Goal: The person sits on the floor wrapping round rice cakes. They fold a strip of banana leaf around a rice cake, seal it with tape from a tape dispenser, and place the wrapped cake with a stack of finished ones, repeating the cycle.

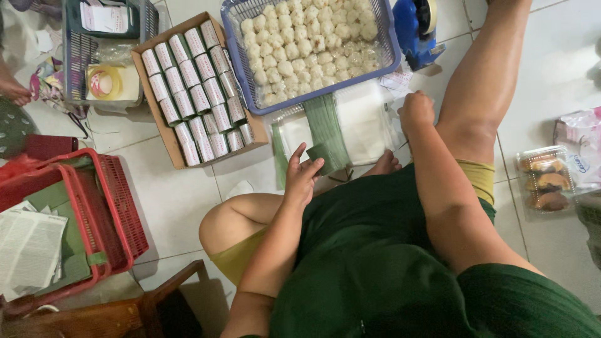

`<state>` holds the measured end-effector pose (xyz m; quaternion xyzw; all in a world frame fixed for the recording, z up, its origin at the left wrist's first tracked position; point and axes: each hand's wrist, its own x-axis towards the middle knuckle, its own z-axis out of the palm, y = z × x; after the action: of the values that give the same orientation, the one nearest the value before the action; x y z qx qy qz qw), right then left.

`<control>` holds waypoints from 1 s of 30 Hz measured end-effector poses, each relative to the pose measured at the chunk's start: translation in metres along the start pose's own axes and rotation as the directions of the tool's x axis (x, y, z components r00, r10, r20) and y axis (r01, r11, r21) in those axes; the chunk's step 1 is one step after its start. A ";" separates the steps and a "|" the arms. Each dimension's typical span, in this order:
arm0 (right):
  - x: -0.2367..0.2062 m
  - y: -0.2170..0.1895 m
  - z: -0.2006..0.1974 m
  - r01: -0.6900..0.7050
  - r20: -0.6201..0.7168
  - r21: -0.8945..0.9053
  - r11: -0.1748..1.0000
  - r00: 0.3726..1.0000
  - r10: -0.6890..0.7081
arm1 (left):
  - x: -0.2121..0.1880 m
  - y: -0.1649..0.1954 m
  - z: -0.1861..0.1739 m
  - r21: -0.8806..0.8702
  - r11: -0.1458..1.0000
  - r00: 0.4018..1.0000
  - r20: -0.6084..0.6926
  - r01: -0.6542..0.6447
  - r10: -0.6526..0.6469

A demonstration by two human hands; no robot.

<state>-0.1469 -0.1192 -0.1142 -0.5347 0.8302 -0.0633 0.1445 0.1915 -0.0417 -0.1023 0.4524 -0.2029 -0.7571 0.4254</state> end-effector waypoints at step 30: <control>-0.013 -0.018 0.014 0.354 -0.292 -0.143 0.924 0.877 -0.381 | 0.001 -0.001 -0.005 -0.013 0.998 0.998 0.021 -0.063 0.063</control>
<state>-0.1214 -0.1141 -0.1208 -0.6712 0.7278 -0.1384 -0.0273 0.1950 -0.0409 -0.1061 0.4352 -0.2171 -0.7492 0.4497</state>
